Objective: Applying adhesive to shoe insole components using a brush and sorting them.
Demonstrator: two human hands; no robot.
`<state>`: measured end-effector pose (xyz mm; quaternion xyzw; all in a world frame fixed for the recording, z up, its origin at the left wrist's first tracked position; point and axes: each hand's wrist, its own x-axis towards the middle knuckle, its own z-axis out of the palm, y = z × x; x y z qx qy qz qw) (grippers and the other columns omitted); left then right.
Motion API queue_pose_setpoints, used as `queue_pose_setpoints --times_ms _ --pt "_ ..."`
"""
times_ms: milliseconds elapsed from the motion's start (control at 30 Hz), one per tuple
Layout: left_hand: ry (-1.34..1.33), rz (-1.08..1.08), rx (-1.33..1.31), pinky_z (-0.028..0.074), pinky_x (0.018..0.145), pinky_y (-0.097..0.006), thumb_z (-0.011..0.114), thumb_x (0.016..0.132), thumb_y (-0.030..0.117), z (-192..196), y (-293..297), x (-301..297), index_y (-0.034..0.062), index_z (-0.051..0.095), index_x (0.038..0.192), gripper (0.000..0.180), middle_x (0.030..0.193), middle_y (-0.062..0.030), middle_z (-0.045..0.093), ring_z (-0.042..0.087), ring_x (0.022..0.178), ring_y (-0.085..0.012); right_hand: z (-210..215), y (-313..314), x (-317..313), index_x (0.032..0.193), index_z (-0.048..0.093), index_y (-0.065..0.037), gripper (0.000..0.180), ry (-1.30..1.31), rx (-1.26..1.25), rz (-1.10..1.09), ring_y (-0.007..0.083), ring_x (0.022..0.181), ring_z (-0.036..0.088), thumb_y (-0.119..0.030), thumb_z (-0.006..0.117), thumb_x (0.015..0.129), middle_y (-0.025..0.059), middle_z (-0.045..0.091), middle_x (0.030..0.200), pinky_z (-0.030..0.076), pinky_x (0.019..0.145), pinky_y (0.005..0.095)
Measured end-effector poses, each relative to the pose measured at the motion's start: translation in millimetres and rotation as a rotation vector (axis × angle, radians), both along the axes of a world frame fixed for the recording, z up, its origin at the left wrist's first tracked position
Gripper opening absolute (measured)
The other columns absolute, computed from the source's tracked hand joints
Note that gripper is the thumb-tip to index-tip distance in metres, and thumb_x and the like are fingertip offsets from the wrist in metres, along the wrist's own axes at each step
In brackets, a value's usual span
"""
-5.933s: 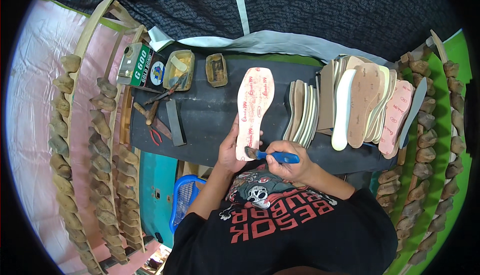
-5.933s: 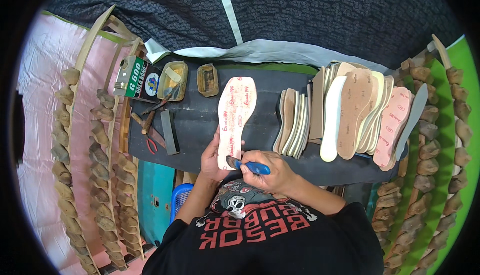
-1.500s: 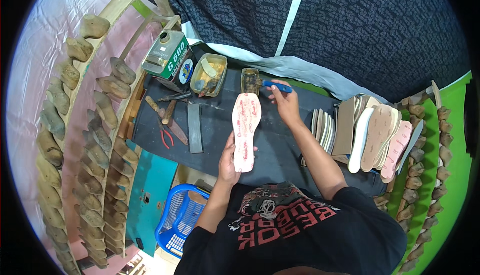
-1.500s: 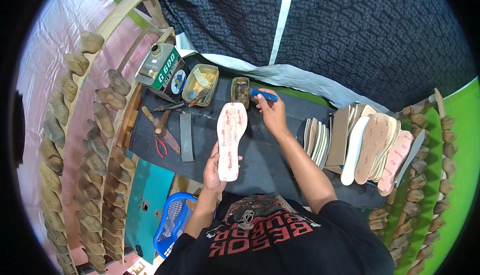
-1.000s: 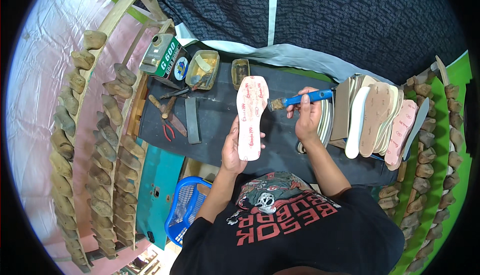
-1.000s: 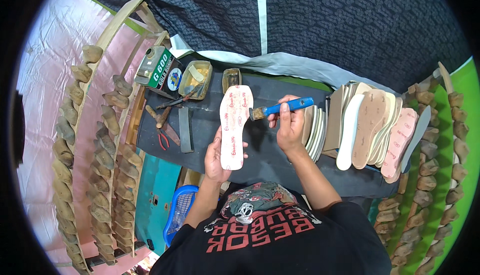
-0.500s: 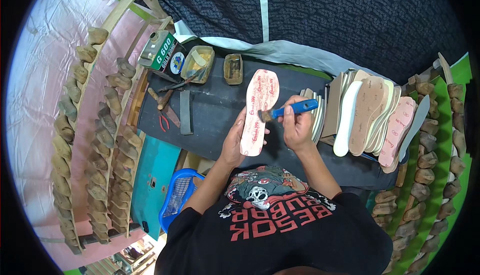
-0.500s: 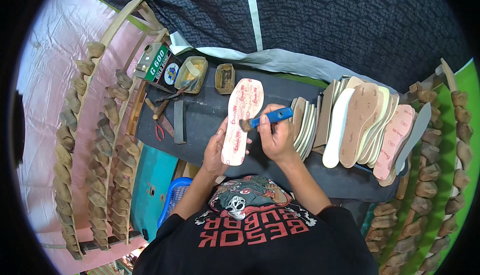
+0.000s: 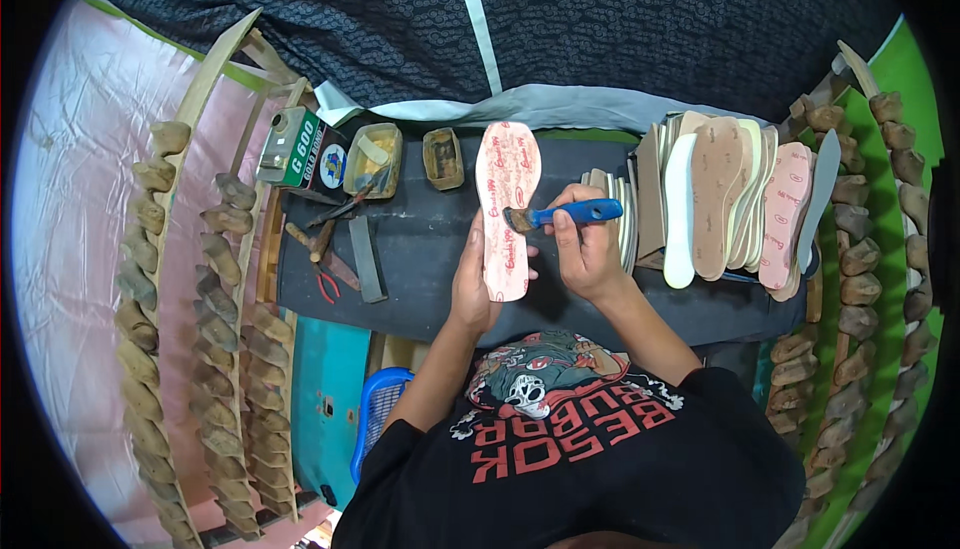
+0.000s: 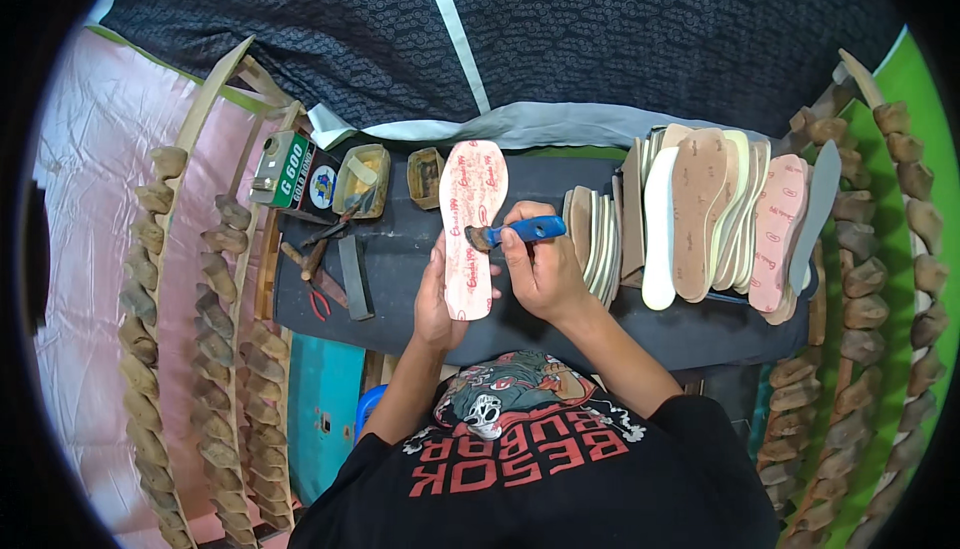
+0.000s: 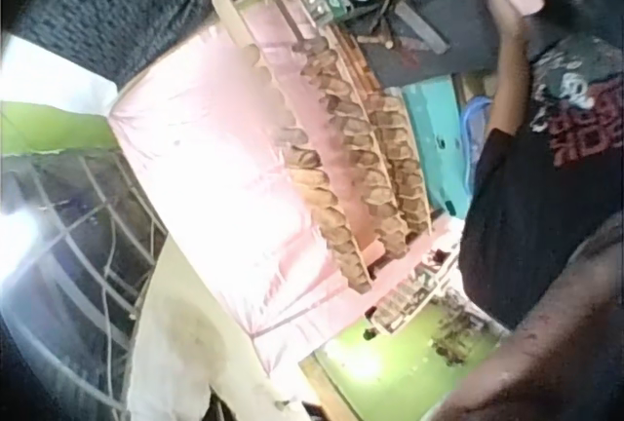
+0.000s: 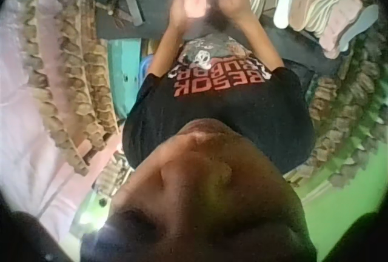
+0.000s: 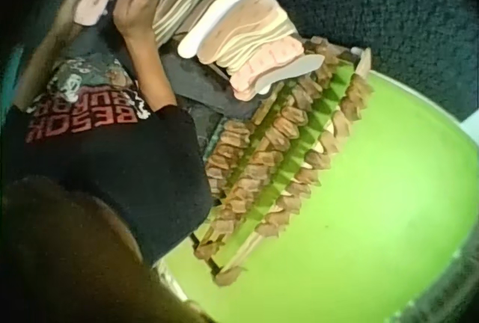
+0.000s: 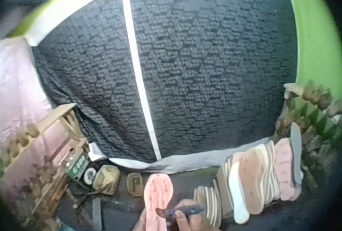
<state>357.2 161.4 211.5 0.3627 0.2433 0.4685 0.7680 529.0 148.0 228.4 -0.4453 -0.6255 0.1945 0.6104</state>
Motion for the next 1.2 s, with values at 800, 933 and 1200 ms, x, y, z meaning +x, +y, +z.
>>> queue_pose_setpoints --times_ms 800,933,1200 --pt "0.009 0.244 -0.004 0.059 0.084 -0.039 0.019 0.107 0.053 9 1 -23 -0.0014 0.029 0.153 0.072 0.137 -0.0177 0.055 0.064 0.111 -0.0238 15 -35 -34 0.095 0.055 0.003 0.006 -0.050 0.027 0.241 0.0327 0.071 0.065 -0.001 0.058 0.093 0.0181 0.062 0.096 0.053 0.065 0.0391" --pt "0.015 0.238 0.027 0.060 0.082 -0.038 0.021 0.107 0.053 10 -8 -15 -0.0006 0.027 0.154 0.071 0.136 -0.0169 0.056 0.064 0.110 -0.0237 9 -28 -12 0.097 0.057 0.003 0.011 -0.079 -0.014 0.159 0.0275 0.071 0.059 -0.008 0.055 0.098 0.0170 0.059 0.096 0.048 0.067 0.0352" --pt "-0.099 0.044 0.021 0.058 0.085 -0.037 0.022 0.107 0.052 16 -14 4 0.0058 0.025 0.156 0.067 0.134 -0.0152 0.058 0.069 0.093 -0.0211 22 -46 3 0.096 0.056 0.005 0.012 -0.118 -0.014 0.122 0.0256 0.073 0.060 -0.007 0.054 0.098 0.0152 0.058 0.091 0.049 0.068 0.0352"
